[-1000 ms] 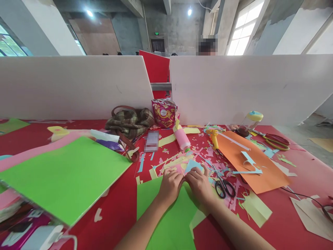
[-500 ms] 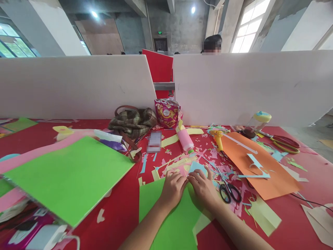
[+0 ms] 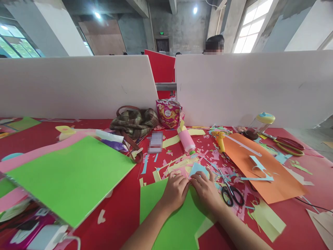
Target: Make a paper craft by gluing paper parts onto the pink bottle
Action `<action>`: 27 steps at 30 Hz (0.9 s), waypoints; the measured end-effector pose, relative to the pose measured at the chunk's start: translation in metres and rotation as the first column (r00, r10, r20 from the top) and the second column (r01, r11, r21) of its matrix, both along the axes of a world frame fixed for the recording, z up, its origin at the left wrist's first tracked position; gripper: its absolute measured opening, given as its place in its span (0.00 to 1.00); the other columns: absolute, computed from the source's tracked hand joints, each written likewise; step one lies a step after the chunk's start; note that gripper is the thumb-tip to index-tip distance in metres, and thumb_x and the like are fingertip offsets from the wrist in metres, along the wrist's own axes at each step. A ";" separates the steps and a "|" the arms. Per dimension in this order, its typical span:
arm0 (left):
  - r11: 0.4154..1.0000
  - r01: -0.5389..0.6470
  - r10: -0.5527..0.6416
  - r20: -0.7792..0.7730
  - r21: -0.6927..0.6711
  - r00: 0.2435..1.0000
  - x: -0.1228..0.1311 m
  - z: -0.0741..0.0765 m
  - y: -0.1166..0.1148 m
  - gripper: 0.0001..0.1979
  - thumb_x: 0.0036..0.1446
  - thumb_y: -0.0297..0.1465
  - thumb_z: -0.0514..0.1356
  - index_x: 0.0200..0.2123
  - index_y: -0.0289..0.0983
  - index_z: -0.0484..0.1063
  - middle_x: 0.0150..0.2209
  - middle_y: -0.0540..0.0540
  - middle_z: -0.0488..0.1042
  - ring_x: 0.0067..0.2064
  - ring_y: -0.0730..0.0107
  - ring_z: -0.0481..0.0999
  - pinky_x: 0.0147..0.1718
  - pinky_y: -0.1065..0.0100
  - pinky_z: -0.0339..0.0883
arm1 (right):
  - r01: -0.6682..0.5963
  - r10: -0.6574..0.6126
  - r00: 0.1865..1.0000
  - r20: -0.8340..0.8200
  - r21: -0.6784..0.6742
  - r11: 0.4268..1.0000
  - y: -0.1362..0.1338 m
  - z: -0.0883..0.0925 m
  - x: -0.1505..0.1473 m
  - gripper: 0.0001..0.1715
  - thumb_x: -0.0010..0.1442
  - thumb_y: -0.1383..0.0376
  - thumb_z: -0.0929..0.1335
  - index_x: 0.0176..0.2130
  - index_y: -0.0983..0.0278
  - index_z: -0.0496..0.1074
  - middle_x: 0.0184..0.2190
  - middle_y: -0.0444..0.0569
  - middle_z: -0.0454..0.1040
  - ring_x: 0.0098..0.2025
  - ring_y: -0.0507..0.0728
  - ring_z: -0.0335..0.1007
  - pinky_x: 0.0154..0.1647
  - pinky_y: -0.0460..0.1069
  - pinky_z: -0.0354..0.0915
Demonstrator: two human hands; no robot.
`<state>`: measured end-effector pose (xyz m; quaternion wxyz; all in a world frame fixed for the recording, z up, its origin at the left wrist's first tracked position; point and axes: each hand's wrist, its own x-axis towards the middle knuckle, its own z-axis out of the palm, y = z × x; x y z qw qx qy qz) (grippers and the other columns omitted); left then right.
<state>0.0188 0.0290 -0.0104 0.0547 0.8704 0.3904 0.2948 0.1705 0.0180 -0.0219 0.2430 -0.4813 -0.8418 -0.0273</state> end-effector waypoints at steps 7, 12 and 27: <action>1.000 -0.006 0.006 -0.013 0.016 1.000 0.000 0.000 -0.001 0.09 0.54 0.24 0.46 0.28 0.35 0.64 0.25 0.48 0.68 0.30 0.71 0.66 0.40 0.60 0.56 | -0.005 0.005 1.000 -0.025 -0.010 1.000 -0.003 0.001 -0.002 0.06 0.55 0.70 0.61 0.30 0.63 0.66 0.32 0.45 0.70 0.41 0.55 0.59 0.53 0.61 0.31; 1.000 -0.005 0.005 -0.031 0.012 0.999 0.001 0.000 -0.001 0.09 0.53 0.24 0.46 0.28 0.35 0.64 0.25 0.48 0.68 0.30 0.71 0.66 0.41 0.60 0.55 | 0.019 -0.022 0.996 -0.087 -0.034 0.999 -0.003 0.001 -0.003 0.06 0.54 0.70 0.61 0.30 0.62 0.66 0.32 0.43 0.70 0.40 0.54 0.59 0.53 0.61 0.32; 0.996 0.006 0.005 -0.128 0.084 0.992 0.001 0.000 -0.001 0.09 0.52 0.24 0.46 0.25 0.35 0.64 0.24 0.48 0.66 0.29 0.71 0.64 0.41 0.58 0.54 | 0.067 -0.089 0.977 -0.194 -0.120 0.991 -0.005 0.010 -0.007 0.08 0.52 0.71 0.63 0.25 0.60 0.68 0.29 0.42 0.70 0.37 0.53 0.59 0.49 0.57 0.42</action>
